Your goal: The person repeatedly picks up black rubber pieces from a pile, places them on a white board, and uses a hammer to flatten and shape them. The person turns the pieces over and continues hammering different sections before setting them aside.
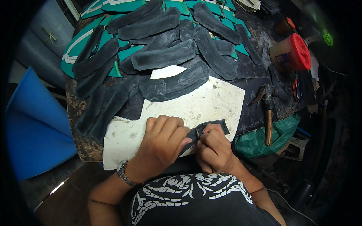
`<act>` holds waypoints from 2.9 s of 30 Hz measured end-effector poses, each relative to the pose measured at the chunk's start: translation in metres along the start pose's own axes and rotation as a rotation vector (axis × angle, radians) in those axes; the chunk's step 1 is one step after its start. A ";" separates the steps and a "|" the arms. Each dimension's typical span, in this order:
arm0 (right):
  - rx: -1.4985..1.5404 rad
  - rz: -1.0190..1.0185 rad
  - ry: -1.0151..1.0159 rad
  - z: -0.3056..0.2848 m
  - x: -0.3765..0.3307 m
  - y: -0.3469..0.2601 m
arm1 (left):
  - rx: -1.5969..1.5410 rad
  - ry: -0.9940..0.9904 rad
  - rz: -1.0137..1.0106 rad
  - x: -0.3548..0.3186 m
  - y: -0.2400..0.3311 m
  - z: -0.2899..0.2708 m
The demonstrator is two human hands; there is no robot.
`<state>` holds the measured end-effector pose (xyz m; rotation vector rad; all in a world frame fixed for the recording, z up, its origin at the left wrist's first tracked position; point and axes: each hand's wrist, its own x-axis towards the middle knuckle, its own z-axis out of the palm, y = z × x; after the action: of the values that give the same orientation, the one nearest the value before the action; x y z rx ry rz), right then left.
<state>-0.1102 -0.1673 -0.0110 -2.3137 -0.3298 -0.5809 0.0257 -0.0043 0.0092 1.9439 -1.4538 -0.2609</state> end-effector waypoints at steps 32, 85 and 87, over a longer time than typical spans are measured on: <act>0.057 0.059 0.078 -0.001 -0.003 0.002 | 0.077 0.105 0.039 -0.015 0.002 0.013; -0.103 0.003 -0.029 0.003 0.003 -0.003 | 0.049 0.130 0.021 -0.017 0.004 0.017; -0.109 0.006 -0.029 0.004 0.003 -0.003 | 0.052 0.125 0.023 -0.017 0.004 0.016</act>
<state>-0.1074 -0.1621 -0.0100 -2.4286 -0.3115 -0.5753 0.0082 0.0039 -0.0046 1.9473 -1.4125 -0.0906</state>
